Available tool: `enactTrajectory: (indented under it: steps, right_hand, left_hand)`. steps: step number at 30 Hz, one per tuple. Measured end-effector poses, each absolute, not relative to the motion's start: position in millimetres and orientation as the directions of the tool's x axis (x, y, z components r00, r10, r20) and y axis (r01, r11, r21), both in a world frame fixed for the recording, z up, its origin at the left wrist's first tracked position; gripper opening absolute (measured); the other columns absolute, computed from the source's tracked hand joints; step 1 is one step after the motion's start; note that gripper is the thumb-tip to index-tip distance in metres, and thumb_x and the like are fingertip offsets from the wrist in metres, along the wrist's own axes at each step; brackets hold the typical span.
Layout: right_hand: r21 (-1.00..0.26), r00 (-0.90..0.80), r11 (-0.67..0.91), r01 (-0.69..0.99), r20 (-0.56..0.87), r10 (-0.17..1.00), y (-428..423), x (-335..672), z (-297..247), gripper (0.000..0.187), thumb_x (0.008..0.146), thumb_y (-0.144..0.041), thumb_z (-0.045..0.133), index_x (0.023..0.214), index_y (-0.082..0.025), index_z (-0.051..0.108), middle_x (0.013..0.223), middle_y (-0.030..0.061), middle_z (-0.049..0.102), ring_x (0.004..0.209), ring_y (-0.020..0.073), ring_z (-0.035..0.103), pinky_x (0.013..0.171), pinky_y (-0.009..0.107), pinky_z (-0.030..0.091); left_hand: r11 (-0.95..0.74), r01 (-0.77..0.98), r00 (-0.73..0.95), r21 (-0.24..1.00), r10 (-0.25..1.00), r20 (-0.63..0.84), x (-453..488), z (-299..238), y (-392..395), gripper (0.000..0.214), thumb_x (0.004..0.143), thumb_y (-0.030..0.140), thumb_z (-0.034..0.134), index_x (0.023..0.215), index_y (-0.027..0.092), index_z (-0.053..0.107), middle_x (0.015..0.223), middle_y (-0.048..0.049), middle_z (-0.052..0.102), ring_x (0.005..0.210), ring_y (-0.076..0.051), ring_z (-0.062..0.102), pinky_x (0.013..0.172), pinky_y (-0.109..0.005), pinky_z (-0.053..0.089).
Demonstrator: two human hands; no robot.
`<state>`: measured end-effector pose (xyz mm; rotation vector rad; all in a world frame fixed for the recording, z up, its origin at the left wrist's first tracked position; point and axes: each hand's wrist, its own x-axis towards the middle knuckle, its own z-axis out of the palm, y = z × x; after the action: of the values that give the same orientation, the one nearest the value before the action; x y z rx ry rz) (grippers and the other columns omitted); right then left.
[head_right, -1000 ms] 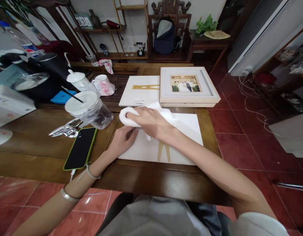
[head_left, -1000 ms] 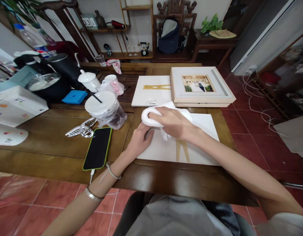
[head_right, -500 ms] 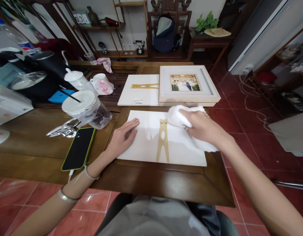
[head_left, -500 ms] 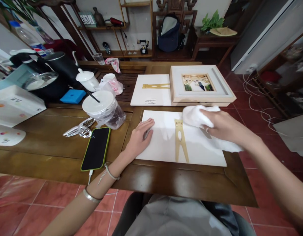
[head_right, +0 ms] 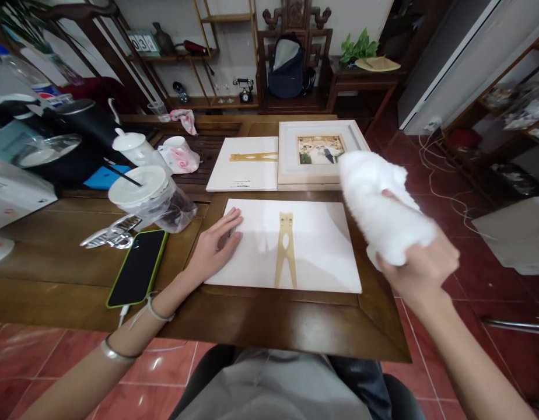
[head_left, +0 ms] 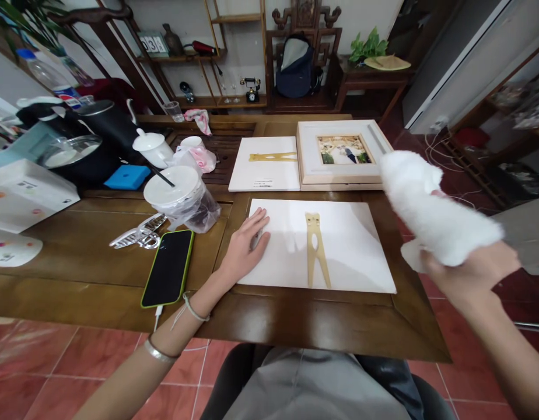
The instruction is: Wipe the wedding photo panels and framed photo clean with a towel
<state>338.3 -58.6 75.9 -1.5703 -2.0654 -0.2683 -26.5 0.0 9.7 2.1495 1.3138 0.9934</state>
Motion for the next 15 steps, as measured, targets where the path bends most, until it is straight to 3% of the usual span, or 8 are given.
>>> enactTrajectory:
  steps: [3, 7, 12, 15]
  right_hand:
    - [-0.027, -0.37, 0.468, 0.883, 0.573, 0.732, -56, 321, 65, 0.025, 0.081, -0.009, 0.052, 0.06, -0.023, 0.047, 0.122, 0.0064, 0.065, 0.12, 0.032, 0.055, 0.075, 0.041, 0.048]
    - [0.093, -0.57, 0.62, 0.779, 0.517, 0.639, -35, 309, 55, 0.025, 0.084, -0.006, 0.05, 0.064, -0.021, 0.052, 0.137, 0.0066, 0.056, 0.127, 0.0311, 0.049, 0.075, 0.041, 0.05]
    - [0.003, -0.591, 0.619, 0.785, 0.301, 0.748, -11, 300, 56, 0.023, 0.075, -0.002, 0.051, 0.082, -0.02, 0.062, 0.134, 0.0112, 0.057, 0.121, 0.0313, 0.055, 0.083, 0.046, 0.053]
    - [-0.071, -0.621, 0.635, 0.769, 0.152, 0.769, -2, 295, 60, 0.024, 0.069, -0.005, 0.055, 0.088, -0.019, 0.061, 0.146, 0.0123, 0.043, 0.135, 0.0356, 0.037, 0.101, 0.059, 0.041]
  left_hand:
    - [-0.448, 0.587, 0.301, 0.674, 0.894, 0.332, -27, 10, 0, 0.037, 0.091, 0.028, 0.051, 0.124, 0.014, 0.06, 0.139, -0.0144, 0.052, 0.134, -0.025, 0.044, 0.113, -0.047, 0.033]
    - [-0.443, 0.594, 0.305, 0.671, 0.896, 0.322, -27, 9, 1, 0.037, 0.091, 0.028, 0.051, 0.125, 0.015, 0.059, 0.138, -0.014, 0.054, 0.133, -0.025, 0.045, 0.113, -0.048, 0.033]
    - [-0.448, 0.592, 0.305, 0.67, 0.894, 0.328, -27, 9, 1, 0.036, 0.091, 0.026, 0.05, 0.124, 0.016, 0.059, 0.136, -0.0135, 0.055, 0.132, -0.024, 0.046, 0.113, -0.047, 0.034]
    - [-0.457, 0.593, 0.305, 0.663, 0.89, 0.34, -26, 9, 2, 0.036, 0.091, 0.026, 0.051, 0.124, 0.013, 0.06, 0.135, -0.0145, 0.056, 0.132, -0.024, 0.047, 0.113, -0.046, 0.035]
